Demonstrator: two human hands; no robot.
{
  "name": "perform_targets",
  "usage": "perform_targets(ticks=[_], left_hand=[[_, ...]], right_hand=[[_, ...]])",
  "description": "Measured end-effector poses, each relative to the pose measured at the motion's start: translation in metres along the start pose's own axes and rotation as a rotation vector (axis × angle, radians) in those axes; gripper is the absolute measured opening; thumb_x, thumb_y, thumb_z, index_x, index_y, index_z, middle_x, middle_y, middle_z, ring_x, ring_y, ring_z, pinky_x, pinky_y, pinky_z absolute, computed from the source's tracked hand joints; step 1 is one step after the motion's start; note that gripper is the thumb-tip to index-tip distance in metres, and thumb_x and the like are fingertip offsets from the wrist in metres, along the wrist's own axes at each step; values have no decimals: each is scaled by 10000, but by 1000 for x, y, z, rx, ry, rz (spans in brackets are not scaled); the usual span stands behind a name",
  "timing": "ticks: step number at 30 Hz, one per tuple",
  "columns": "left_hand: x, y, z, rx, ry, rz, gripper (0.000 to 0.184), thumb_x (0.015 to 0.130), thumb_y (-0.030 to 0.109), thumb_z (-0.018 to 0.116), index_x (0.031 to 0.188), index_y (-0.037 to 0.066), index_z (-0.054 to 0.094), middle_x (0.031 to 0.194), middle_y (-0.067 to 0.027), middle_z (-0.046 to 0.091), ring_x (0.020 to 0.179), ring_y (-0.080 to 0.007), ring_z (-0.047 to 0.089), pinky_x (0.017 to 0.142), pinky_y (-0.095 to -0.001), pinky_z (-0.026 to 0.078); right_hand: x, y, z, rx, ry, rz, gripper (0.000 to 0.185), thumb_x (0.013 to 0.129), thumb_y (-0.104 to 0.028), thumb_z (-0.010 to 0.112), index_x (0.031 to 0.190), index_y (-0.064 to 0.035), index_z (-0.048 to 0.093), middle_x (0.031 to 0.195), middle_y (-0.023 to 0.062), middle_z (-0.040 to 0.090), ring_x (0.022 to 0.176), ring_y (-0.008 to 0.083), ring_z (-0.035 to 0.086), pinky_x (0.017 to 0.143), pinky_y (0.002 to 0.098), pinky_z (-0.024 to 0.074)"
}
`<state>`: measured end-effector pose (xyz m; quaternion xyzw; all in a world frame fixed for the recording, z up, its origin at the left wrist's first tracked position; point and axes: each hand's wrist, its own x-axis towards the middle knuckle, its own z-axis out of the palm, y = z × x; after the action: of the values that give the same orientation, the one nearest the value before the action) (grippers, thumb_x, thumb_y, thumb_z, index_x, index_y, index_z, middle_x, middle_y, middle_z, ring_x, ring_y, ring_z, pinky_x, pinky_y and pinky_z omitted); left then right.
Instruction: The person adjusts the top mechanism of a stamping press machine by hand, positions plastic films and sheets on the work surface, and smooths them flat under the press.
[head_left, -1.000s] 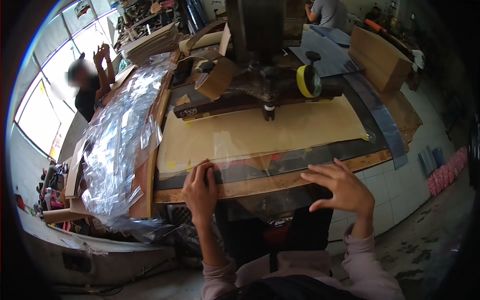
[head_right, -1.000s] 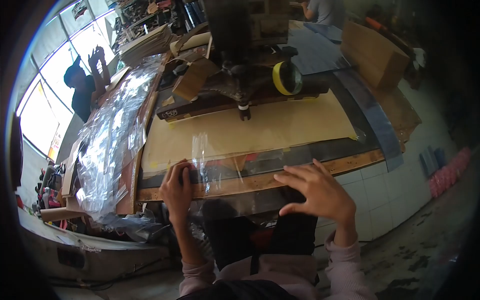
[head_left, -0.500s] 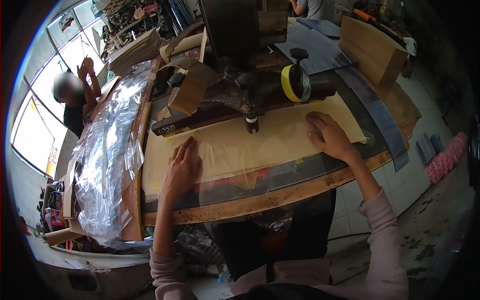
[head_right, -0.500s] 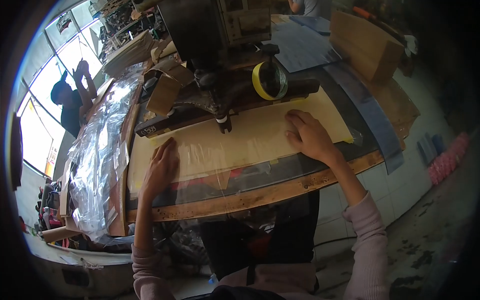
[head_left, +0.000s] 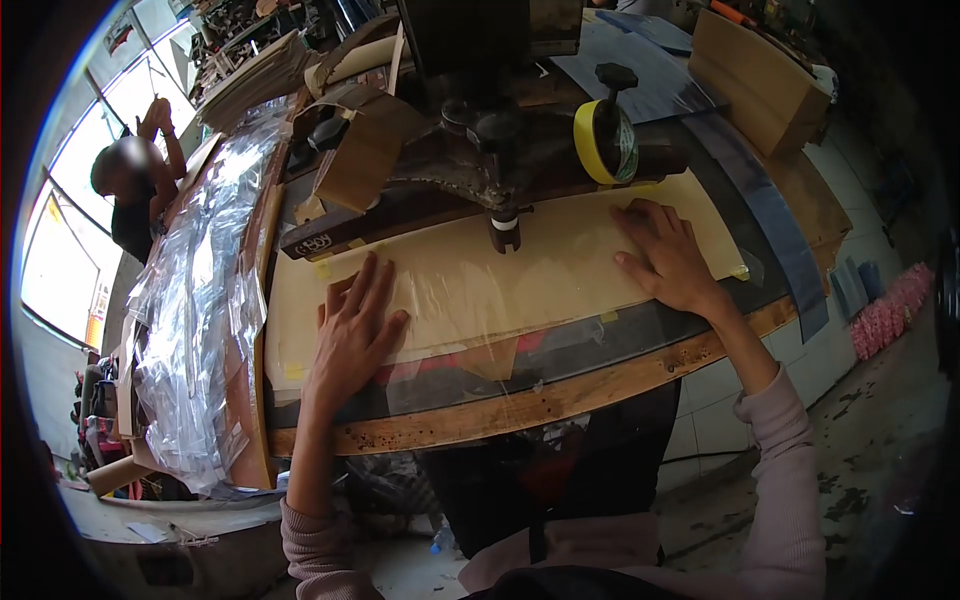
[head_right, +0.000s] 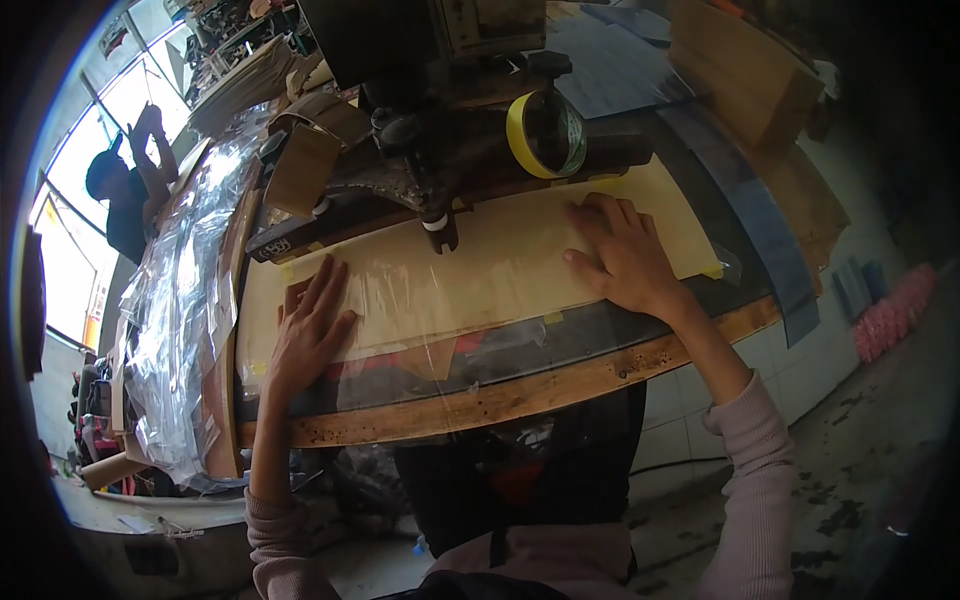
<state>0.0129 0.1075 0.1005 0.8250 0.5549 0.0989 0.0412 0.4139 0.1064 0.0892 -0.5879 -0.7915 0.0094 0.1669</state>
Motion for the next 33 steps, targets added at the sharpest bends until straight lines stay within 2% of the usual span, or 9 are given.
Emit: perform_targets(ticks=[12, 17, 21, 24, 33], left_hand=[[2, 0, 5, 25, 68, -13, 561, 936, 420, 502, 1433, 167, 441, 1519, -95, 365, 1302, -323, 401, 1031, -504, 340], [2, 0, 5, 43, 86, -14, 558, 928, 404, 518, 1429, 169, 445, 1512, -92, 377, 1296, -327, 411, 1023, -503, 351], [2, 1, 5, 42, 97, -9, 561, 927, 405, 519, 1423, 152, 451, 1503, -110, 384, 1285, -330, 424, 1025, -475, 357], [1, 1, 5, 47, 118, 2, 567, 923, 404, 523, 1415, 130, 458, 1492, -130, 394, 1278, -332, 434, 1027, -457, 360], [1, 3, 3, 60, 142, 24, 567, 916, 397, 528, 1397, 101, 474, 1472, -147, 417, 1264, -336, 451, 1024, -446, 366]], right_hand=[[2, -2, 0, 21, 14, 23, 555, 894, -354, 581, 1393, -127, 496, 1289, 124, 446, 1209, 303, 410, 1029, 449, 298], [2, -2, 1, 19, 56, 2, 536, 883, -372, 578, 1336, -88, 536, 1250, 121, 478, 1194, 300, 429, 1004, 456, 329], [2, -2, 1, 23, 69, -8, 541, 876, -370, 591, 1335, -88, 540, 1251, 123, 489, 1196, 295, 435, 1007, 449, 328], [2, 0, 3, 16, 81, -29, 535, 873, -306, 613, 1360, -101, 526, 1266, 135, 483, 1199, 295, 431, 997, 425, 321], [2, 1, 2, 14, 74, -41, 545, 873, -310, 618, 1364, -96, 517, 1261, 137, 479, 1185, 299, 435, 987, 423, 325]])
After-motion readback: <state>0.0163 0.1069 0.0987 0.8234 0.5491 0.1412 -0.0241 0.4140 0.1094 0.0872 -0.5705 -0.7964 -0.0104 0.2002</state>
